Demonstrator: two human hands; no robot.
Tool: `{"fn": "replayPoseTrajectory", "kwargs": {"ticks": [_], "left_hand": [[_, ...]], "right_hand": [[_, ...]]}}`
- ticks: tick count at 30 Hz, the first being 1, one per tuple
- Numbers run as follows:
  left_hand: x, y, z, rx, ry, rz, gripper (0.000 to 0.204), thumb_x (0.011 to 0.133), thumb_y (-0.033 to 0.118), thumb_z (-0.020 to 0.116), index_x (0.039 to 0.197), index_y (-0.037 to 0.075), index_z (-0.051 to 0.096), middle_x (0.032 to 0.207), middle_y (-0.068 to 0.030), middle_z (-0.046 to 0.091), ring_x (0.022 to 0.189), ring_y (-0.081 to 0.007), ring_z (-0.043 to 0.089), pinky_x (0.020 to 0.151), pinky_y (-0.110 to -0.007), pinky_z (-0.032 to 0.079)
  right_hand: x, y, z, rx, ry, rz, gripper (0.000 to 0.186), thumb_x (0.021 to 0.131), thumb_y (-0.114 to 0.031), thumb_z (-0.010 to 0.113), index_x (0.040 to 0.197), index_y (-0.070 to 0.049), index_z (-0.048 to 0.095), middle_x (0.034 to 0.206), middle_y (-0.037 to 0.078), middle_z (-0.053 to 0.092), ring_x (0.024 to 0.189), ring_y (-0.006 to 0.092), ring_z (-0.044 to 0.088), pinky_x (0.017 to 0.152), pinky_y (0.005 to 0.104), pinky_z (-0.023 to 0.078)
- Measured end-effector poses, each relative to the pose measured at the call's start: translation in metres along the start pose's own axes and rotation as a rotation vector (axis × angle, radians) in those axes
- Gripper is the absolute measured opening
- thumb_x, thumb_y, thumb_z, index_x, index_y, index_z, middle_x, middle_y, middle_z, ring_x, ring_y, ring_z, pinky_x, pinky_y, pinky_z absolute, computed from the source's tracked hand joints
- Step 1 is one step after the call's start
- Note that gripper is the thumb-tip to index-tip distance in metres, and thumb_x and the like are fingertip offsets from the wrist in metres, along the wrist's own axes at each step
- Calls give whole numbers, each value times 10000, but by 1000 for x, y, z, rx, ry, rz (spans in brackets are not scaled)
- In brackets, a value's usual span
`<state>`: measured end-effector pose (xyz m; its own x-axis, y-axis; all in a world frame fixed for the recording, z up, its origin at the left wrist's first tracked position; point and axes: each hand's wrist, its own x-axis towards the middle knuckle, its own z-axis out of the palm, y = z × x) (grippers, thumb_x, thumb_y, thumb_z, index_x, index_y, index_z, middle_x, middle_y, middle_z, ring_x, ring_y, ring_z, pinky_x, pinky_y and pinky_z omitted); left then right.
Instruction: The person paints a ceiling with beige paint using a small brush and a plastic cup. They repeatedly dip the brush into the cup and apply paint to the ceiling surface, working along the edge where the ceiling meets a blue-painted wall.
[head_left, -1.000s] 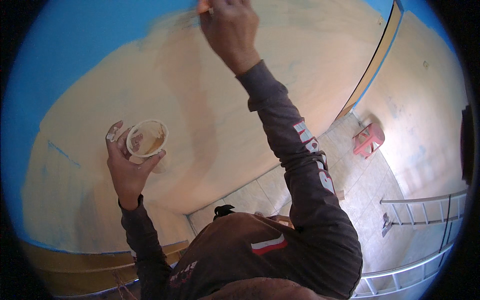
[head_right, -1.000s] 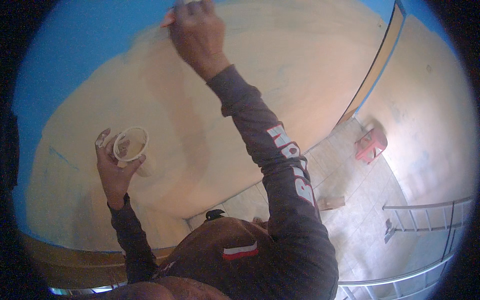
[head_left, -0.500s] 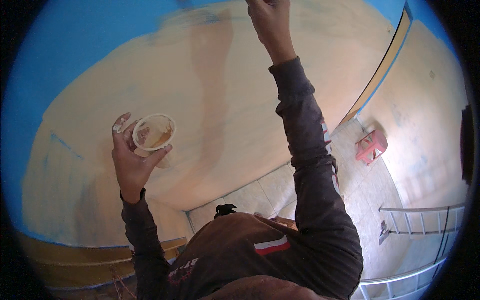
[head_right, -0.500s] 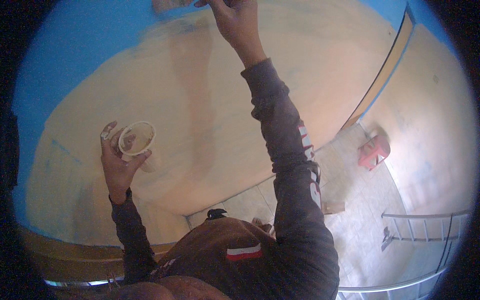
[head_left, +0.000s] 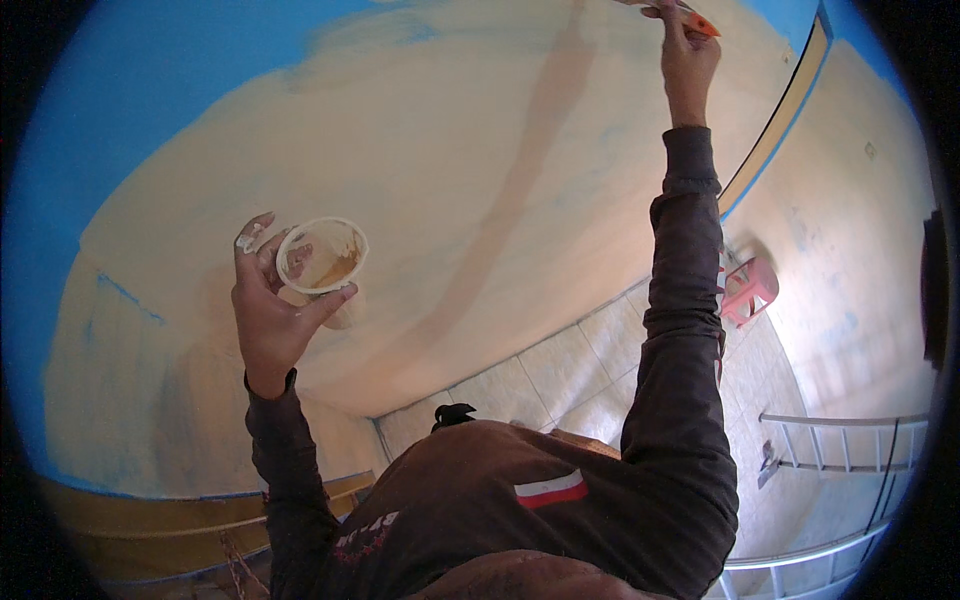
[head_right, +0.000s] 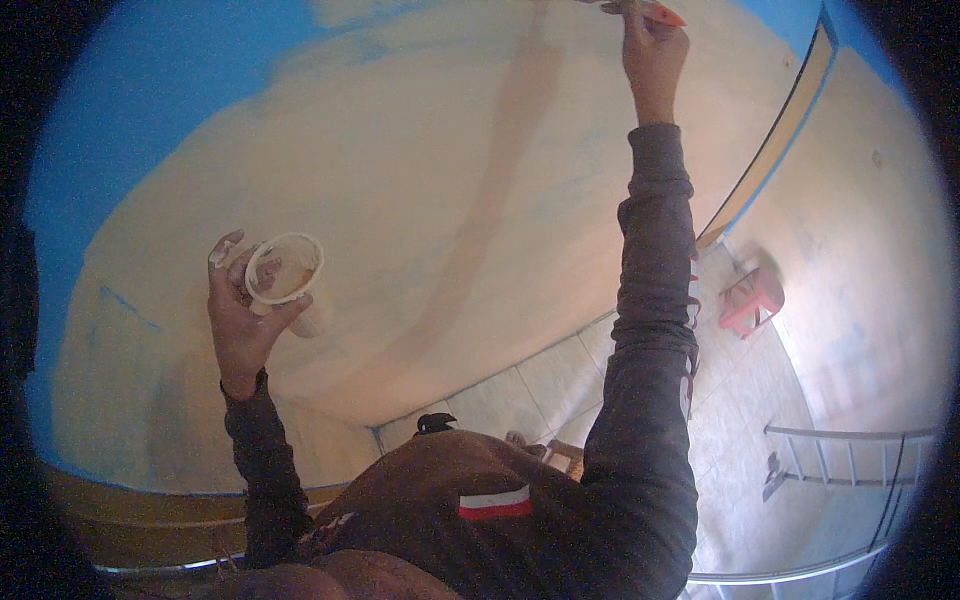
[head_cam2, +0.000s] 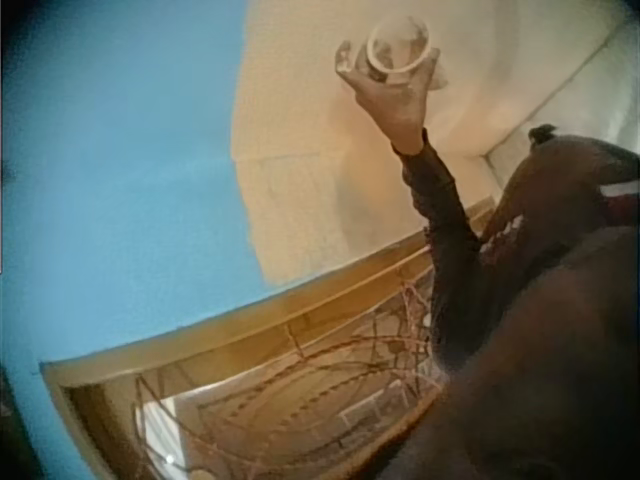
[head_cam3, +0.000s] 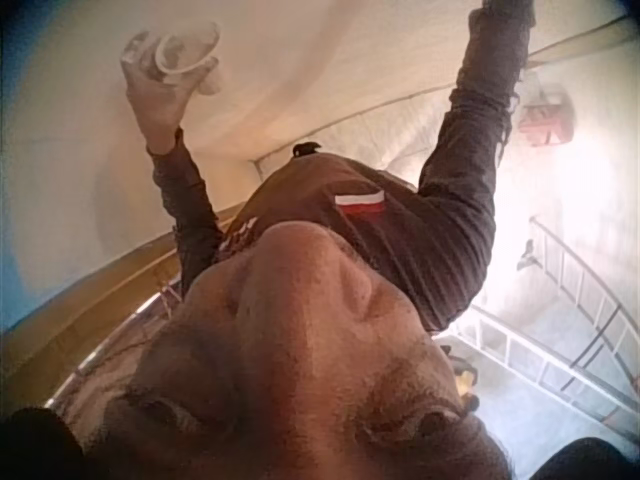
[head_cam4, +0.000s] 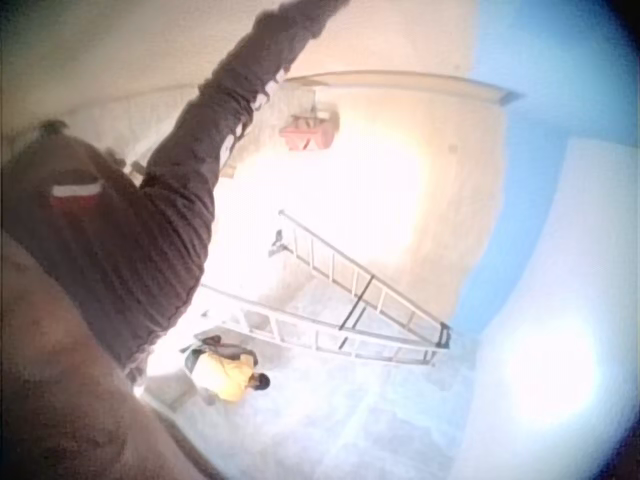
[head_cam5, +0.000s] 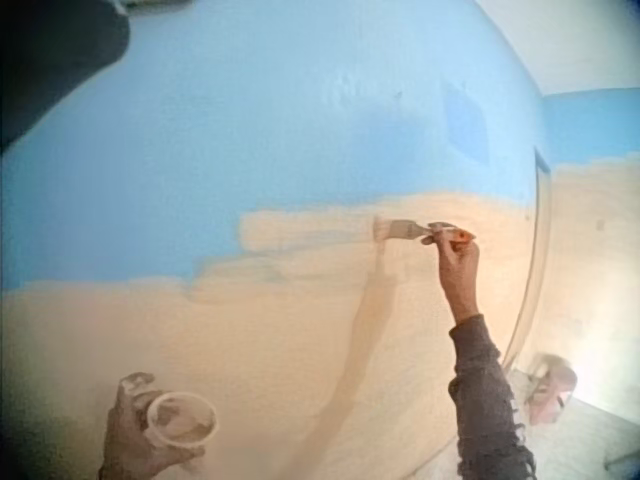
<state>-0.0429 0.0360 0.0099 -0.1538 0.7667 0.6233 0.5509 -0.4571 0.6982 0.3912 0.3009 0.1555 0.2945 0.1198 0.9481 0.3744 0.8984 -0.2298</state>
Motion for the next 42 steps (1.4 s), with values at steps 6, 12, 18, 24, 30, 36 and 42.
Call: {"fn": "replayPoseTrajectory", "kwargs": {"ticks": [6,12,18,24,30,36,42], "left_hand": [[0,10,0,72,-13,-1,1012,671,65,946,1466,45,320,1263,-241,649,1186,-282,656,1027,-405,551],[0,7,5,121,14,22,1011,657,56,944,1464,54,336,1289,-236,634,1205,-293,643,1028,-417,546],[-3,8,6,76,26,-23,1003,663,49,930,1472,62,337,1314,-226,604,1232,-294,618,1042,-431,536],[0,14,10,61,3,-9,993,669,44,922,1474,67,342,1308,-220,601,1226,-295,619,1049,-437,530],[-8,16,11,71,29,-56,981,680,34,914,1478,77,345,1316,-218,604,1231,-291,618,1043,-424,533],[-13,17,13,86,37,-43,951,705,32,895,1480,76,347,1322,-231,604,1229,-304,619,1037,-430,535],[-14,22,14,95,19,-57,933,720,64,892,1482,87,354,1342,-232,595,1236,-326,614,1049,-462,528]], "right_hand": [[-10,-14,-1,-218,178,-155,179,987,-171,686,967,-11,765,881,104,756,750,159,633,693,304,496],[-50,-39,77,-615,128,-439,170,950,-136,704,1104,-70,735,851,61,692,764,194,611,649,318,512],[-86,-143,127,-170,7,-456,100,807,-136,746,903,-127,720,826,75,667,808,291,626,642,404,534],[-33,-112,102,68,125,-414,219,986,-171,665,1161,-50,715,840,56,688,767,191,605,636,305,506],[22,-54,54,-675,239,-402,217,995,-201,639,1123,-32,682,867,90,698,825,223,619,621,342,542],[-15,-86,120,-570,63,-415,202,976,-168,628,1095,-8,660,1034,173,686,922,314,642,662,365,581],[-60,-172,173,-224,76,-536,118,806,-190,731,828,-75,711,781,112,688,812,312,643,586,424,557]]}}
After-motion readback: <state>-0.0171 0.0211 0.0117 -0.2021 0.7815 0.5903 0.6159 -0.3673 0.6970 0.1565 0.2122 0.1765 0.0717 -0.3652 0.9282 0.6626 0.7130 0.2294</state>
